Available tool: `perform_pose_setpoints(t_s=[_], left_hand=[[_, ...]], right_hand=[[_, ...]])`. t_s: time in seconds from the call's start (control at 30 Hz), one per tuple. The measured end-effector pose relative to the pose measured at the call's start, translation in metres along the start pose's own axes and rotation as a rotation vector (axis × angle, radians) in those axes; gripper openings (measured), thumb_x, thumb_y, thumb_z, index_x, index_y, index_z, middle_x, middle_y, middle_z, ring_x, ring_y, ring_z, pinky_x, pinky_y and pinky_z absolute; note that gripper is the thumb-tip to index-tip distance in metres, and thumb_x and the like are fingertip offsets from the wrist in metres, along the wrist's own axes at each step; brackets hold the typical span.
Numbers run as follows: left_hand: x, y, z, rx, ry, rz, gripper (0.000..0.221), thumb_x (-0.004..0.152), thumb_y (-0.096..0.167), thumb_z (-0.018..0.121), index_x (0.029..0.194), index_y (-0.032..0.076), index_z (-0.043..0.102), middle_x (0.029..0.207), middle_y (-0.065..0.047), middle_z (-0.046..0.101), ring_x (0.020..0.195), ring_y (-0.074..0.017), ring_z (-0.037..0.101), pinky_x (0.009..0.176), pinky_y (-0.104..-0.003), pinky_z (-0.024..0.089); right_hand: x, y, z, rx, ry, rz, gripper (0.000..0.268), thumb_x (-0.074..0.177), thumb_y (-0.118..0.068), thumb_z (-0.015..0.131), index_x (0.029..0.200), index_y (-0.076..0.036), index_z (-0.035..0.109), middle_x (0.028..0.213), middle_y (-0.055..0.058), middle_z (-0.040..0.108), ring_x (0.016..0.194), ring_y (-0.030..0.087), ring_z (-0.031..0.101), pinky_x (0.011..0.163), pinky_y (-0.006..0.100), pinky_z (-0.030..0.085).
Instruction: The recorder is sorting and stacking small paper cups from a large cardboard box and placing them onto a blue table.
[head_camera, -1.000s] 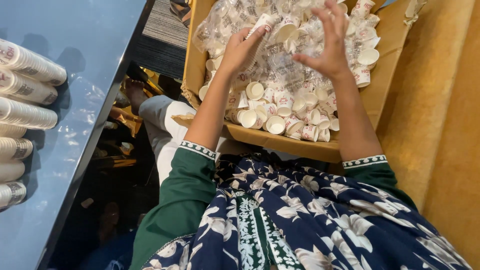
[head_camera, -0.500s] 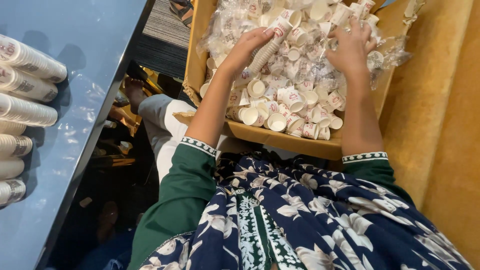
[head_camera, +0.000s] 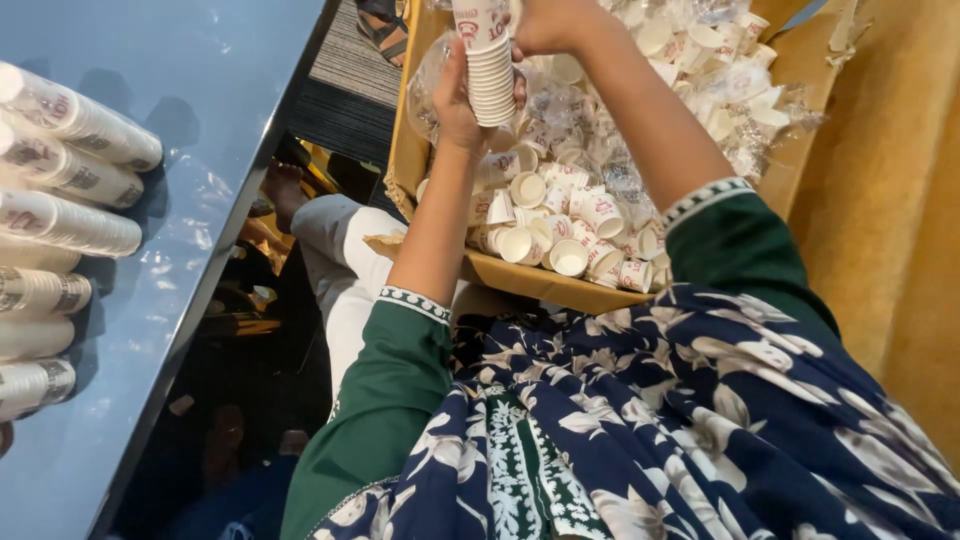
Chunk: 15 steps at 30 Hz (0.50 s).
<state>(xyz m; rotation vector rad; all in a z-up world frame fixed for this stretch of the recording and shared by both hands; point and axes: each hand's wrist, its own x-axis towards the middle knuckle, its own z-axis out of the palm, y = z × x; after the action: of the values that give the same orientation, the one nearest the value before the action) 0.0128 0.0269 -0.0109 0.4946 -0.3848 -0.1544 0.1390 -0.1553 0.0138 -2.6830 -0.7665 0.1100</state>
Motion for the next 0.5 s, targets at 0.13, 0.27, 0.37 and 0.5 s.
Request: perform_pose_setpoints(t_s=[0.13, 0.27, 0.37, 0.5], left_hand=[[0.000, 0.005, 0.013, -0.082, -0.033, -0.005, 0.067, 0.106, 0.053, 0.044, 0.140, -0.004, 0.053, 0.103, -0.018, 0.068, 0.073, -0.0262, 0.066, 0.068, -0.037, 0.055], [0.000, 0.004, 0.014, -0.142, -0.062, -0.082, 0.074, 0.106, 0.056, 0.044, 0.145, -0.007, 0.049, 0.104, -0.017, 0.067, 0.072, -0.0259, 0.065, 0.067, -0.038, 0.055], [0.001, 0.001, 0.011, -0.120, -0.037, -0.125, 0.072, 0.106, 0.055, 0.046, 0.143, -0.007, 0.050, 0.103, -0.016, 0.067, 0.071, -0.0257, 0.066, 0.063, -0.038, 0.056], [0.001, 0.003, 0.016, -0.077, -0.033, -0.121, 0.071, 0.106, 0.054, 0.047, 0.141, -0.007, 0.053, 0.103, -0.018, 0.068, 0.070, -0.0246, 0.067, 0.063, -0.036, 0.057]], right_hand=[[0.065, -0.022, 0.061, -0.161, -0.232, 0.085, 0.046, 0.082, -0.029, 0.077, 0.120, -0.004, 0.074, 0.106, 0.024, 0.078, 0.097, 0.033, 0.075, 0.089, 0.043, 0.057], [0.082, -0.045, 0.105, -0.555, 0.800, -0.166, 0.081, 0.094, -0.016, 0.056, 0.164, -0.041, 0.023, 0.139, 0.017, 0.058, 0.111, 0.034, 0.067, 0.089, 0.039, 0.058], [0.066, -0.051, 0.088, -0.332, 0.431, -0.020, 0.072, 0.104, -0.008, 0.049, 0.167, -0.037, 0.032, 0.132, 0.017, 0.061, 0.102, 0.032, 0.068, 0.085, 0.041, 0.057], [0.015, -0.080, 0.011, -0.164, 0.122, 0.163, 0.028, 0.112, -0.017, 0.053, 0.138, -0.023, 0.055, 0.112, 0.017, 0.071, 0.092, 0.028, 0.071, 0.080, 0.039, 0.055]])
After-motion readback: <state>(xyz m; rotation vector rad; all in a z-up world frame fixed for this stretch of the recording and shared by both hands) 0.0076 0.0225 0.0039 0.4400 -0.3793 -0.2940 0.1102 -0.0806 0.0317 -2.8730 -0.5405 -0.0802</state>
